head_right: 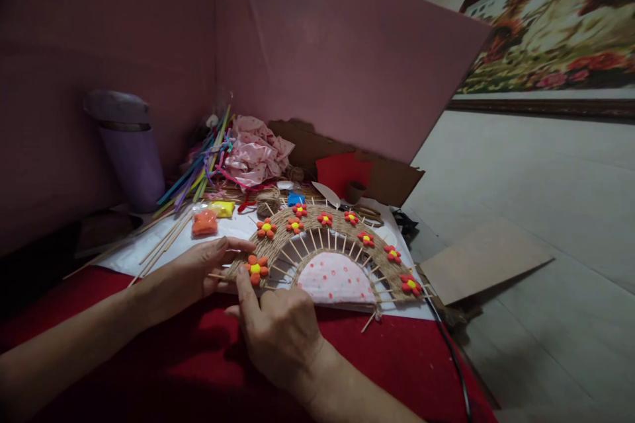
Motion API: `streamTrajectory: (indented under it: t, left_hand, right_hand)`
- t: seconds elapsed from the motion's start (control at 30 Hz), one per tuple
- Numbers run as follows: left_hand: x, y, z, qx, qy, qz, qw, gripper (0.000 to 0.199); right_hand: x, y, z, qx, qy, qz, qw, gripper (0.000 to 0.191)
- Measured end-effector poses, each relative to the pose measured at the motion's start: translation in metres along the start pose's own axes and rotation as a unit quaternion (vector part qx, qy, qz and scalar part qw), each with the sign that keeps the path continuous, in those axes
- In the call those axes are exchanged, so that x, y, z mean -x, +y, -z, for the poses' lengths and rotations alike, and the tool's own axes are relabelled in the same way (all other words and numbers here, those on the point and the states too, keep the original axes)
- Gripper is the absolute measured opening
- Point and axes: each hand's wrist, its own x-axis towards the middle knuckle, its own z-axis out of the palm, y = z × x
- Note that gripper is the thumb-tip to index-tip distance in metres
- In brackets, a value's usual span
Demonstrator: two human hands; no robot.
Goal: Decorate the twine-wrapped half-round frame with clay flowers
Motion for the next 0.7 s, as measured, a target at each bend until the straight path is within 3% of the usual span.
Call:
streamTrajectory:
  t: [0.7]
  left_hand:
    - [-0.0001, -0.0005, 0.0002, -0.007, -0.003, 0.004, 1.000, 0.032]
  right_hand:
    - [-0.0017, 0.0030, -0.0077, 0.001, -0.015, -0.013, 1.000, 0.042]
